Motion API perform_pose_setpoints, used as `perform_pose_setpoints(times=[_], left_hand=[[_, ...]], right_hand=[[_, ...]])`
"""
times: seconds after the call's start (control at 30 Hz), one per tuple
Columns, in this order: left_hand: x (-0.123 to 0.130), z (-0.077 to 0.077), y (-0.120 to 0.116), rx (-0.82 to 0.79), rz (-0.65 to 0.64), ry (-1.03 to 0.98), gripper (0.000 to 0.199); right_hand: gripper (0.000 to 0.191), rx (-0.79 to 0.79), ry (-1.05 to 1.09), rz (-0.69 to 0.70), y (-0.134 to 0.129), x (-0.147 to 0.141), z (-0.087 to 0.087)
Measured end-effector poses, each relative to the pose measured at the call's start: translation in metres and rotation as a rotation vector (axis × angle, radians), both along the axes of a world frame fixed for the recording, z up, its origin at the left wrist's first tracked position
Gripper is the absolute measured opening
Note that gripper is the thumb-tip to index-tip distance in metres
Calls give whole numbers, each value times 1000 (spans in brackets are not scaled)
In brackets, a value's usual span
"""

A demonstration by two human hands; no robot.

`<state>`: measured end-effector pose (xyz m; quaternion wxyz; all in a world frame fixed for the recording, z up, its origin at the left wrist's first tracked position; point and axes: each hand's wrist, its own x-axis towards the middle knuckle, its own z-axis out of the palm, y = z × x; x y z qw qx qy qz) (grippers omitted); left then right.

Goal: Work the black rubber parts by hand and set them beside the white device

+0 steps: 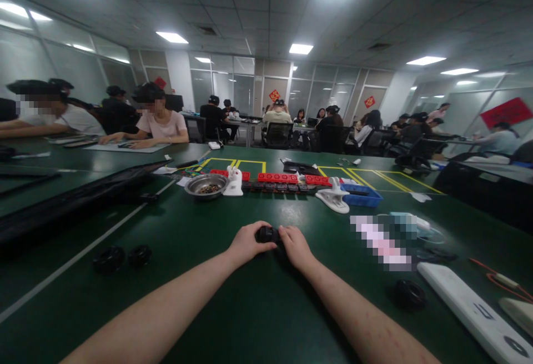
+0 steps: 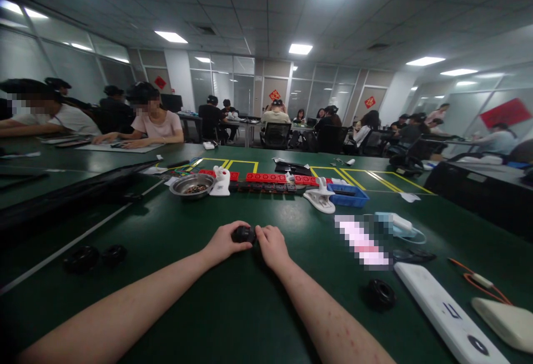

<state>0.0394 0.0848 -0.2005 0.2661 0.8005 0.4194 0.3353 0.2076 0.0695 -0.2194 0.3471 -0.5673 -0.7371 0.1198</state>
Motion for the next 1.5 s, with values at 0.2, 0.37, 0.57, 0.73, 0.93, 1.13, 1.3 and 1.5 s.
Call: perform_pose_setpoints(times=[0.2,0.37,0.57,0.73,0.93,1.13,1.3,1.5], left_hand=[[0,2,-2,19,-33,-2,44],[-1,-4,6,-99,-23,-106,40],[0,-5,7,-143,-26,-133,38],[1,-1,0,-64,-1,-70,40],[2,1,-4,43,-35,-24,44],[1,3,-3,29,-41,-25,48],[-2,0,1,-49,3,-48,46],[0,0,1,-71,40,-54,40]], right_hand=[[43,42,88,105,1,0,2],[20,148,227,123,-6,-4,8],[25,161,329,144,-8,-6,6],[42,113,283,11,0,-2,-2],[56,-19,166,16,4,0,-4],[51,-14,198,83,1,0,-1],[33,61,274,114,-3,-2,4],[29,101,310,166,-6,-4,7]])
